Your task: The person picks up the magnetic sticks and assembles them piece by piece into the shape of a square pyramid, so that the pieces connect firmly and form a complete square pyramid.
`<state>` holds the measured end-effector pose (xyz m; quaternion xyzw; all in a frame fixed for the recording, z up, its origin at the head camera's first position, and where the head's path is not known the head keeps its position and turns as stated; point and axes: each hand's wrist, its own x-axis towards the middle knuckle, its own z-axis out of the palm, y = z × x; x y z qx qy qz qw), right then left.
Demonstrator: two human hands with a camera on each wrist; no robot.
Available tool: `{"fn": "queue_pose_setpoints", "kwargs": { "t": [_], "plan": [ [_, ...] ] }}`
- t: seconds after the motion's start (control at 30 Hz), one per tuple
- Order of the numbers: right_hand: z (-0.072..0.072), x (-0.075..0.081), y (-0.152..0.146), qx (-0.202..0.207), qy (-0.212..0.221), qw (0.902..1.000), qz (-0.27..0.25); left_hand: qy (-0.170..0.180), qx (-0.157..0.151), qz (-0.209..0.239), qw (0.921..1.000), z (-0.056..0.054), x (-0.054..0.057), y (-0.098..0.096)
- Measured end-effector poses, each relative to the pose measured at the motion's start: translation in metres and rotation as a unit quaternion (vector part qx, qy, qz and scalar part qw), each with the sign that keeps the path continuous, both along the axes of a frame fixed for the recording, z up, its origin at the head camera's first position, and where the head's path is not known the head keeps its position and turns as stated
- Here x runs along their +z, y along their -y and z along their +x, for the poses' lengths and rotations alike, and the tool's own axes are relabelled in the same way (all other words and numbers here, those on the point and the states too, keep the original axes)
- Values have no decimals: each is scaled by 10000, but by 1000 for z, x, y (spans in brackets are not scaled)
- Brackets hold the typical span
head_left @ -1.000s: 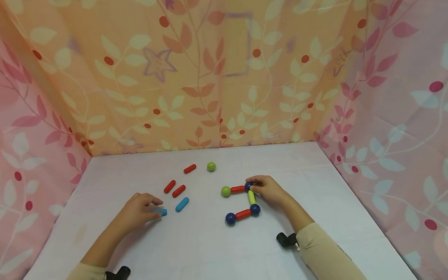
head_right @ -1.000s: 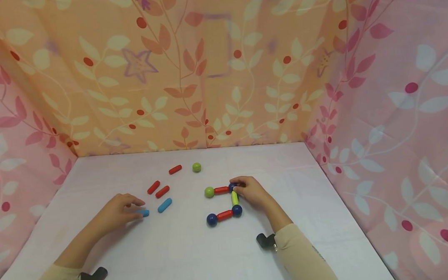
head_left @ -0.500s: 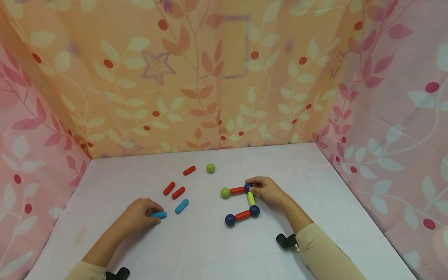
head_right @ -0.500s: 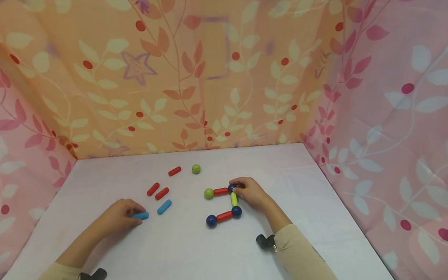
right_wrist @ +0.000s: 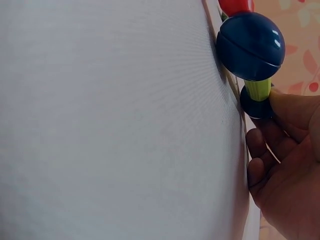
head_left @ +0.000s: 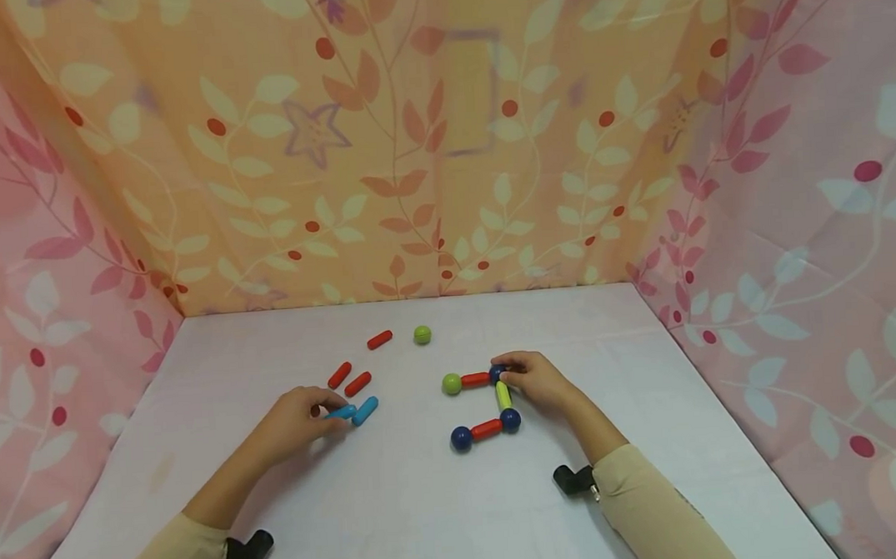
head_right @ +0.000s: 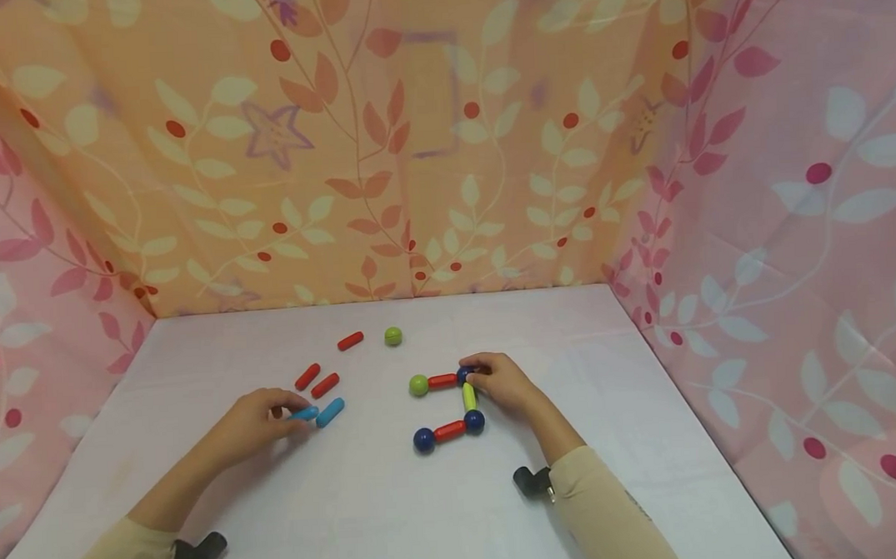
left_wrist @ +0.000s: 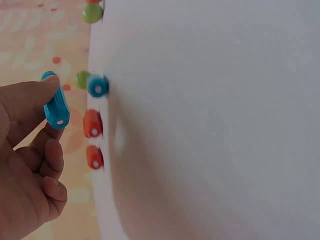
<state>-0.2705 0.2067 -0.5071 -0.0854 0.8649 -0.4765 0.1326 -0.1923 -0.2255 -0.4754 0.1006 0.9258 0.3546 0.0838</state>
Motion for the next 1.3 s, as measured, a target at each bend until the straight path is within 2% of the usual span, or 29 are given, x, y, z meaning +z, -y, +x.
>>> {"fn": "queue_pose_setpoints", "kwargs": {
  "t": [0.17,0.37,0.57,0.73,1.0,1.3],
  "plan": [
    [0,-1,-1,-32,34,10000,-37,-52,-145,61,9999,-5,4,-24],
    [0,-4,-1,-62,10,10000,-1,212,-132,366,9990,-11,3,-56],
    [-1,-5,-1,-25,-49,10000,-46,261,-178,499,9983,-17,0,-80],
    [-2,-4,-2,103,-143,9998,-103,350,-63,589,9976,-22,-3,-95],
    [-2,-4,-1,46,-115,9999,-42,841,131,865,9926,-26,-10,-116],
    [0,-2,0,-25,-60,10000,-43,952,190,906,9911,-33,-20,-129]
  ]
}}
